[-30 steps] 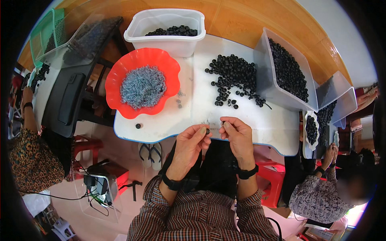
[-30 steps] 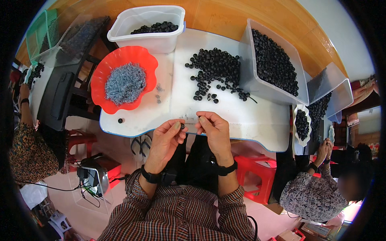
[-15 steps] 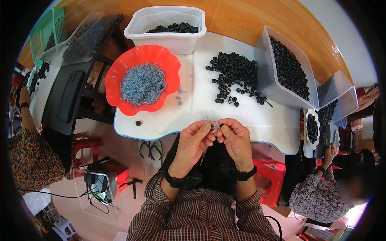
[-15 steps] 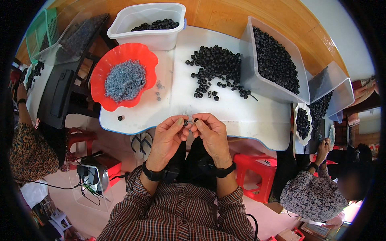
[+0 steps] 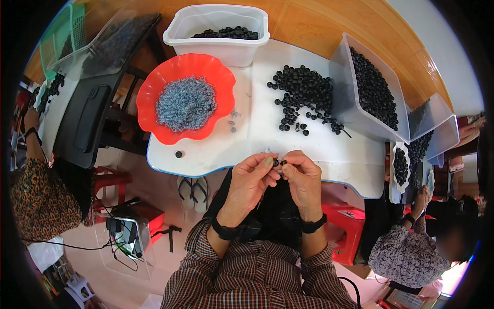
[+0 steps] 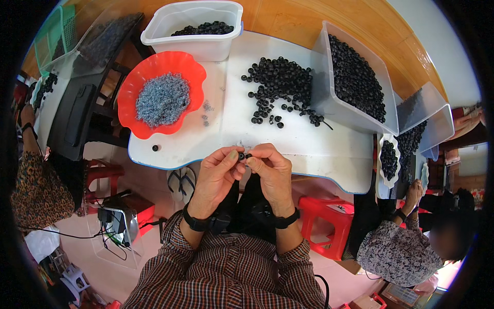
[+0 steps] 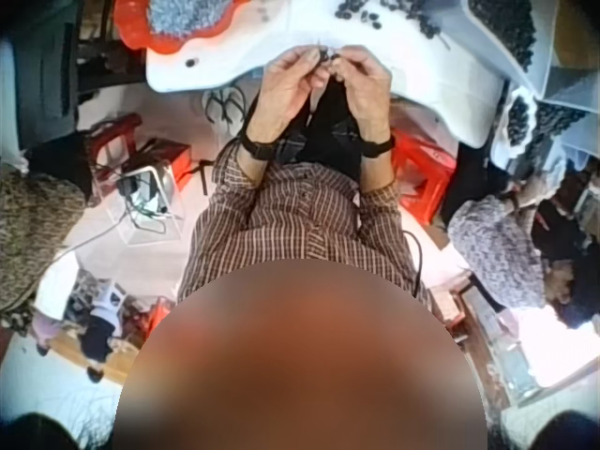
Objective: Manually sorting and inspecting black plastic pellets at a production table.
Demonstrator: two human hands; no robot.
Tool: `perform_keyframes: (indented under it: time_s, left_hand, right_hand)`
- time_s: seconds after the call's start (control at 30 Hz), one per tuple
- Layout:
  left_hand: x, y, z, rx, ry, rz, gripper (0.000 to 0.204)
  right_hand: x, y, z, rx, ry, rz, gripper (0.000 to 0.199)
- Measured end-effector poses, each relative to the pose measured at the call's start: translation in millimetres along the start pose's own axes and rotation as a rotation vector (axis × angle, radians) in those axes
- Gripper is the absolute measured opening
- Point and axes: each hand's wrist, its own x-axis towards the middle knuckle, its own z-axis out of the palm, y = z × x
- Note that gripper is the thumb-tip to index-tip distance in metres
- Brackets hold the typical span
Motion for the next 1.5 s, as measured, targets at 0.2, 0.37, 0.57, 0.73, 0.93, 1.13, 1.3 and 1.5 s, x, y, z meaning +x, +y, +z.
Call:
perform_keyframes:
  time_s: [0.2, 0.37, 0.57, 0.73, 0.93, 1.13, 1.3, 1.5]
  left_hand:
    - [-1.1, -1.2, 2.7, 0.035, 0.001, 0.009, 0.021]
    - [-1.5, -2.3, 4.3, 0.052, 0.02, 0.025, 0.02]
    - [-2.2, -3.9, 4.6, 0.088, 0.031, 0.048, 0.02]
    - [-3.5, -4.3, 5.7, 0.127, 0.037, 0.058, 0.022]
    - [-7.1, -0.4, 9.6, 0.176, 0.032, 0.071, 0.022]
    - [-7.5, -0.8, 9.3, 0.189, 0.03, 0.109, 0.022]
    - [-6.5, -1.4, 6.5, 0.199, 0.03, 0.125, 0.021]
    - [-7.9, 3.2, 7.8, 0.395, 0.069, 0.147, 0.02]
  right_hand:
    - [0.3, 2.6, 4.0, -0.061, 0.01, -0.055, 0.017]
    - [-0.6, 5.7, 2.4, -0.079, 0.013, -0.065, 0.018]
    - [-0.8, 9.9, 1.3, -0.064, 0.011, -0.088, 0.018]
    - [-1.7, 11.5, 1.4, -0.044, 0.024, -0.106, 0.017]
    - [-1.5, 8.7, 1.6, -0.078, 0.02, -0.124, 0.016]
    - [-1.8, 4.5, 3.0, -0.204, 0.037, -0.141, 0.014]
    - [-2.6, 1.9, 3.5, -0.3, 0.036, -0.159, 0.014]
    - [-2.8, -8.4, 9.5, -0.528, 0.034, -0.23, 0.014]
